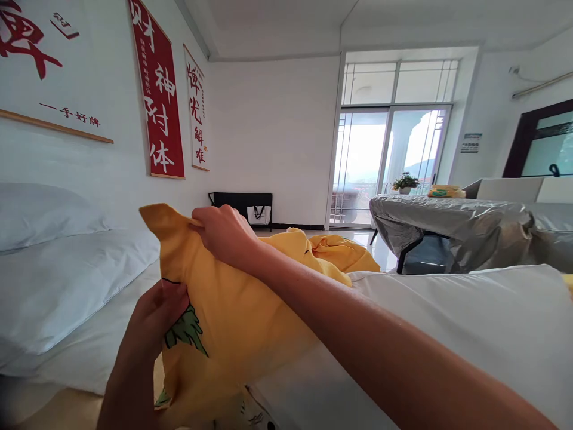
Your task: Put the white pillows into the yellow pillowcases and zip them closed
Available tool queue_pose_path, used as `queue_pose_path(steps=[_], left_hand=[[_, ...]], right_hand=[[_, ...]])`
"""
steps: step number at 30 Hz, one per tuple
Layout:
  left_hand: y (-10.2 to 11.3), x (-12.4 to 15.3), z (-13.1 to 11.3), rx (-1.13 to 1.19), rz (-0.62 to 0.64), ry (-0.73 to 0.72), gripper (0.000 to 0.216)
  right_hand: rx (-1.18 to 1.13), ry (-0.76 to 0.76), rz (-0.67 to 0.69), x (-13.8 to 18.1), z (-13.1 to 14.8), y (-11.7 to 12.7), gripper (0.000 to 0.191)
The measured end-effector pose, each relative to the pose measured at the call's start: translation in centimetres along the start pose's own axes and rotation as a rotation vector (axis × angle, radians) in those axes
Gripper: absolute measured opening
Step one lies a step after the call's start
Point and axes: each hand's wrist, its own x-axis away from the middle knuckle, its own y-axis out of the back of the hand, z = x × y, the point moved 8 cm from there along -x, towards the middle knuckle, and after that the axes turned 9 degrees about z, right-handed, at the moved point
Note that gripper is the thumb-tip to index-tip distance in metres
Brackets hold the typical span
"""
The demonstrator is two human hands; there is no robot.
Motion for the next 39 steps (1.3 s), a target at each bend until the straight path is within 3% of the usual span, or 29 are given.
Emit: queue_pose_path(steps=[4, 6, 8, 11, 13, 16, 23, 27, 33, 36, 39], left_hand=[[0.5, -0.8, -0.4, -0.150, -0.192, -0.141, 0.043], [0.9, -0.8, -0.6, -0.227, -0.227, -0.143, 0.046], [1.0, -0.9, -0.3, -0.222, -0.164, -0.056, 0.048], [0.7, -0.7, 0.6, -0.105, 0.027, 0.112, 0.039], [0.6, -0.5, 0.6, -0.038, 0.103, 0.123, 0.038], [0.9, -0.6, -0.3, -0.065, 0.056, -0.008, 0.034], [-0.5, -0.5, -0.8, -0.196, -0.213, -0.275, 0.014], [-0.5, -1.4, 0.2, -0.188, -0.102, -0.210, 0.021], [2.4, -1.6, 2.2, -0.182, 0.084, 0.039, 0.039], [3.1, -1.7, -0.4, -0.080, 0.031, -0.090, 0.033], [2.2, -1.9, -5.8, 0.017, -0.063, -0.321, 0.056]], right_hand=[[-0.064, -0.048, -0.034, -0.3, -1.5, 0.2, 0.022], [-0.175, -0.075, -0.022, -0.3, -2.2, 0.2, 0.019], [-0.304, -0.102, 0.022, -0.4, -2.8, 0.0, 0.016], [-0.417, -0.119, 0.060, -0.5, -3.2, -0.2, 0.016], [-0.436, -0.108, 0.048, -0.6, -3.1, 0.0, 0.021], [-0.463, -0.091, 0.032, -0.8, -2.7, 0.3, 0.030], [-0.381, -0.022, -0.057, -1.1, -2.1, 2.2, 0.035], [-0.325, -0.078, -0.013, -0.9, -3.2, 2.4, 0.034], [-0.217, -0.015, 0.045, -0.1, -2.4, 2.7, 0.035], [-0.219, 0.019, 0.096, 0.5, -1.3, 2.7, 0.021], [-0.237, 0.052, 0.082, 0.8, 0.1, 2.9, 0.015]])
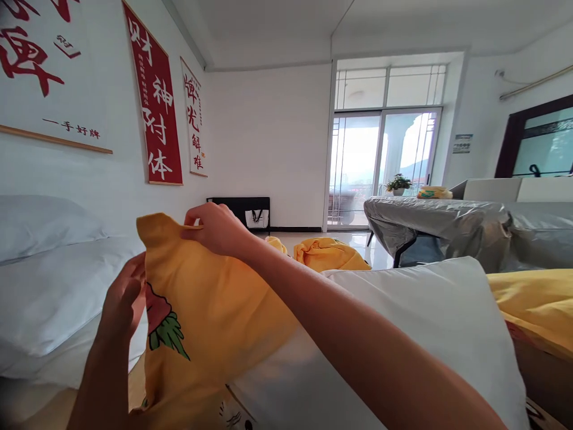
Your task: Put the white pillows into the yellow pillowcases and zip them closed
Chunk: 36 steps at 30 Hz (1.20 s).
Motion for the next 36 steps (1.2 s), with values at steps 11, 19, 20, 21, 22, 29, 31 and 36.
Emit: queue_pose_path(steps=[11, 19, 20, 21, 22, 29, 31, 36], left_hand=[[-1.9, -1.2, -6.5, -0.240, 0.077, 0.108, 0.036], [-0.6, -1.3, -4.7, -0.155, -0.034, 0.109, 0.039], [-0.5, -1.4, -4.4, -0.131, -0.046, 0.118, 0.040], [-0.4, -1.6, -4.1, -0.106, -0.059, 0.123, 0.041], [-0.3, -1.7, -3.9, -0.080, -0.071, 0.122, 0.042], [0.2, -2.2, -2.5, 0.058, -0.123, 0.113, 0.052], [0.2, -2.4, -1.8, 0.073, -0.124, 0.137, 0.052], [1.1, -2.9, -1.0, 0.064, -0.186, 0.185, 0.051]], right_hand=[[-0.376, -0.216, 0.381, 6.1, -7.6, 1.1, 0.042], [-0.399, -0.361, 0.519, 12.1, -14.8, -1.0, 0.028], [-0.417, -0.357, 0.487, 12.4, -14.8, -0.2, 0.031], [-0.449, -0.347, 0.449, 12.6, -14.7, 0.8, 0.033], [-0.498, -0.327, 0.399, 12.7, -14.5, 1.7, 0.034], [-0.916, -0.290, 0.121, 13.4, -13.4, 2.2, 0.045], [-0.792, -0.322, 0.091, 13.2, -13.5, 1.7, 0.048], [-0.269, -0.333, 0.205, 13.0, -14.5, 3.2, 0.046]])
